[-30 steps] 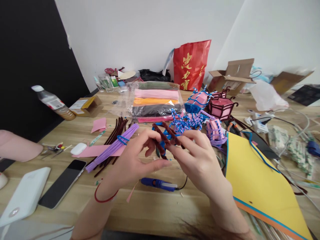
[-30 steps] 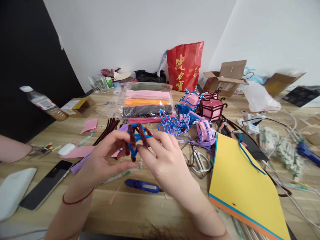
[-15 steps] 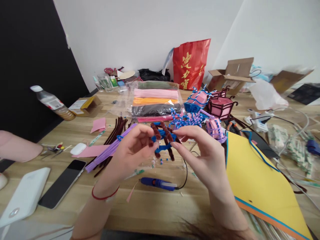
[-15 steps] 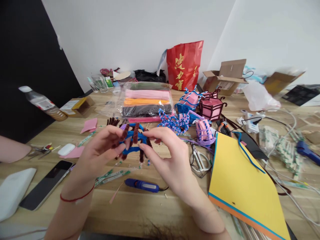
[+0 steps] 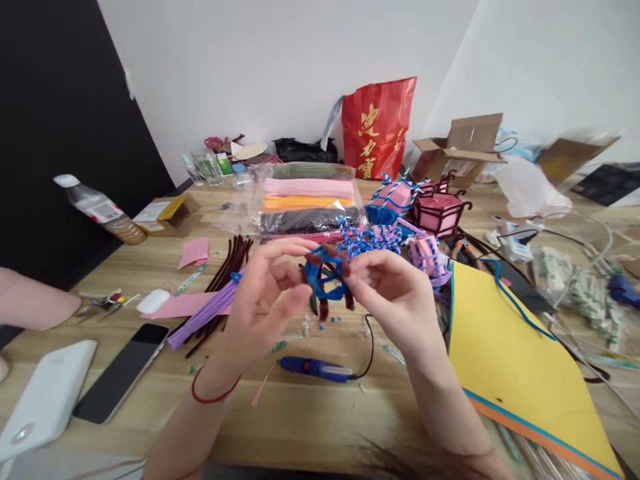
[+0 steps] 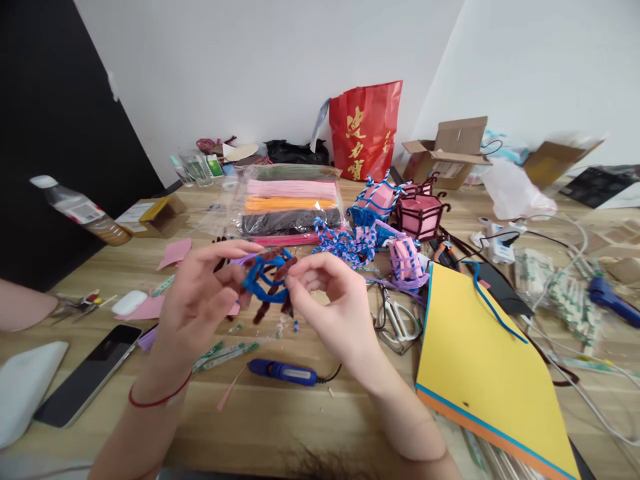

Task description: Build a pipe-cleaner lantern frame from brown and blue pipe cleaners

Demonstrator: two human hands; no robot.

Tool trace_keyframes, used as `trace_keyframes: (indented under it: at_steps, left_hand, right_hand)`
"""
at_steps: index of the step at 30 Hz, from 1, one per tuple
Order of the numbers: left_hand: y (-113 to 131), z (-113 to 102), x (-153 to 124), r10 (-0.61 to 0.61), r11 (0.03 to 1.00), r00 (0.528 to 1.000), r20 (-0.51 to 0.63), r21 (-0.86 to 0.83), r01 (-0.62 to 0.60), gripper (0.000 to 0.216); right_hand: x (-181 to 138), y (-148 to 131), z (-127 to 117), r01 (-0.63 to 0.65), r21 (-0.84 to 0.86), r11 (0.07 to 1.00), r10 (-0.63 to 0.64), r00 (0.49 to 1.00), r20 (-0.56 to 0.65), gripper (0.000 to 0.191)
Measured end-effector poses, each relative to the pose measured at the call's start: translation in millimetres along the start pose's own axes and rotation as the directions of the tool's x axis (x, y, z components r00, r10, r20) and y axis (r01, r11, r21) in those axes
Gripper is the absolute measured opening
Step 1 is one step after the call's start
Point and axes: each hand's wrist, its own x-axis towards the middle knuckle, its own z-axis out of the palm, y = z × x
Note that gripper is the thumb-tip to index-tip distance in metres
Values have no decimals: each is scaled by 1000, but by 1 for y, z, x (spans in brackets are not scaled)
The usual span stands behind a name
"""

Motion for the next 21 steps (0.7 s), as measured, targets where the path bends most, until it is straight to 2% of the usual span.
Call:
trace_keyframes:
  at_steps: [3, 5, 9, 12, 15, 21]
  left_hand:
    - [-6, 0, 1, 142, 990, 989, 30, 20, -142, 37]
    - [-9, -1, 3, 176, 984, 984, 24, 15, -176, 33]
    - [-11, -3, 6, 140, 989, 990, -34, -40, -141, 23]
    - [-10, -4, 8, 92, 995, 993, -74, 52, -89, 16]
    - [-11, -5, 7, 120, 983, 988, -96, 149, -105, 9]
    - [-11, -3, 3, 182, 966, 966, -185, 217, -141, 13]
  right_hand:
    - [3, 1, 2, -90, 136, 987, 89, 996, 7, 9]
    - [4, 2, 4, -98, 185, 978, 98, 995, 8, 10]
    - [3, 5, 6, -73, 255, 964, 69, 997, 23, 12]
    - [2, 8, 7, -65, 277, 959, 59, 998, 32, 13]
    - [1, 11, 7, -48, 291, 956, 38, 998, 43, 17]
    - [0, 13, 8, 41, 147, 988, -58, 992, 112, 26]
